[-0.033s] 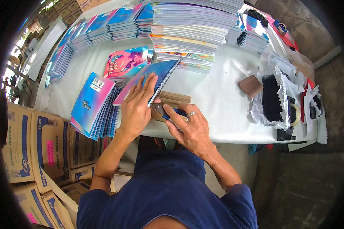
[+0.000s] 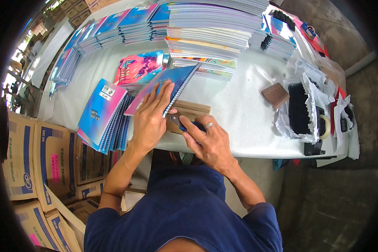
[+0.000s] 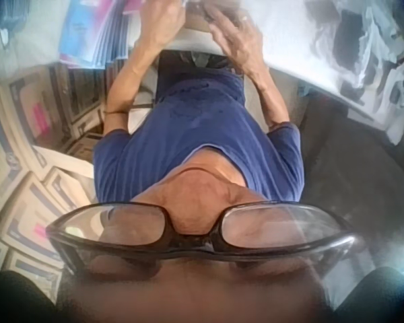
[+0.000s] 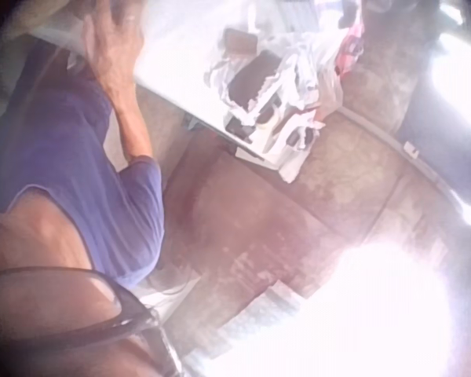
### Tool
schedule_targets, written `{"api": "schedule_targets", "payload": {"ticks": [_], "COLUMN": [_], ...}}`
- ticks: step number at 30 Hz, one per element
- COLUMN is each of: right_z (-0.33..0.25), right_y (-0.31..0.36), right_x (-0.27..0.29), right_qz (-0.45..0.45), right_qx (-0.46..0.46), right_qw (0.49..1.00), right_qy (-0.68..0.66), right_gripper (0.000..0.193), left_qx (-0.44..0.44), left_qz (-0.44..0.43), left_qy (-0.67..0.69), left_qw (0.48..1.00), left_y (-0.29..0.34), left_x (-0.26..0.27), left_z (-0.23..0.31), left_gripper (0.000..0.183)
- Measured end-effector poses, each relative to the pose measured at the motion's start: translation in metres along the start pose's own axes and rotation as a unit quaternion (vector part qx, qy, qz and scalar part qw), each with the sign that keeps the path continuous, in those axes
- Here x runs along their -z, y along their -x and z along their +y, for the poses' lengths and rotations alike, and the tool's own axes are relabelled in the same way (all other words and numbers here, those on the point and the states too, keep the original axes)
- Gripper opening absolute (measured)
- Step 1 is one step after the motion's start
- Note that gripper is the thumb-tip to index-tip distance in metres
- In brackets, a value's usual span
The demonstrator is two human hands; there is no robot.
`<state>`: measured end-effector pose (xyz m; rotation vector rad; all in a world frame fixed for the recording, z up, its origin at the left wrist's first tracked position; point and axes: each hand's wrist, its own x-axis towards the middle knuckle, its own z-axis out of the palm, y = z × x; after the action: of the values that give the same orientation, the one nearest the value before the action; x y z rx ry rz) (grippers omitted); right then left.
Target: The person assembles notebooks by threading a metal spiral coil through the pre-punched holes of stacked covers and pages and using a blue-handled tool to clip and crimp the ends of the coil.
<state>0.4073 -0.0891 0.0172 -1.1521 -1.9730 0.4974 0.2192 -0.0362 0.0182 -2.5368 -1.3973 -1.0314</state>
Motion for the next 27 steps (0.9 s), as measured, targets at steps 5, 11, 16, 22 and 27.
{"api": "schedule_targets", "payload": {"ticks": [5, 11, 16, 22, 27], "right_z": [0.001, 0.029, 0.113, 0.186, 0.151], "right_y": [-0.019, -0.038, -0.035, -0.011, -0.079], "right_x": [0.024, 0.042, 0.036, 0.036, 0.026], "right_qz": [-0.195, -0.020, 0.070, 0.048, 0.042], "right_qx": [-0.242, -0.119, -0.101, 0.051, 0.023], "right_qw": [0.894, 0.978, 0.978, 0.902, 0.990], "right_qy": [-0.322, -0.172, 0.168, 0.426, 0.136], "right_gripper": [0.028, 0.029, 0.029, 0.030, 0.014], "left_qx": [-0.040, -0.028, 0.058, 0.193, 0.259], "left_qz": [-0.005, 0.126, 0.056, -0.270, -0.143], "left_qy": [-0.033, -0.072, -0.038, 0.116, 0.166], "left_qw": [0.999, 0.989, 0.996, 0.936, 0.941], "left_y": [0.000, -0.024, 0.015, 0.103, 0.073], "left_x": [0.009, 0.087, 0.154, 0.137, 0.135], "left_z": [-0.010, -0.046, -0.082, -0.143, -0.164], "left_gripper": [0.064, 0.060, 0.062, 0.074, 0.071]}}
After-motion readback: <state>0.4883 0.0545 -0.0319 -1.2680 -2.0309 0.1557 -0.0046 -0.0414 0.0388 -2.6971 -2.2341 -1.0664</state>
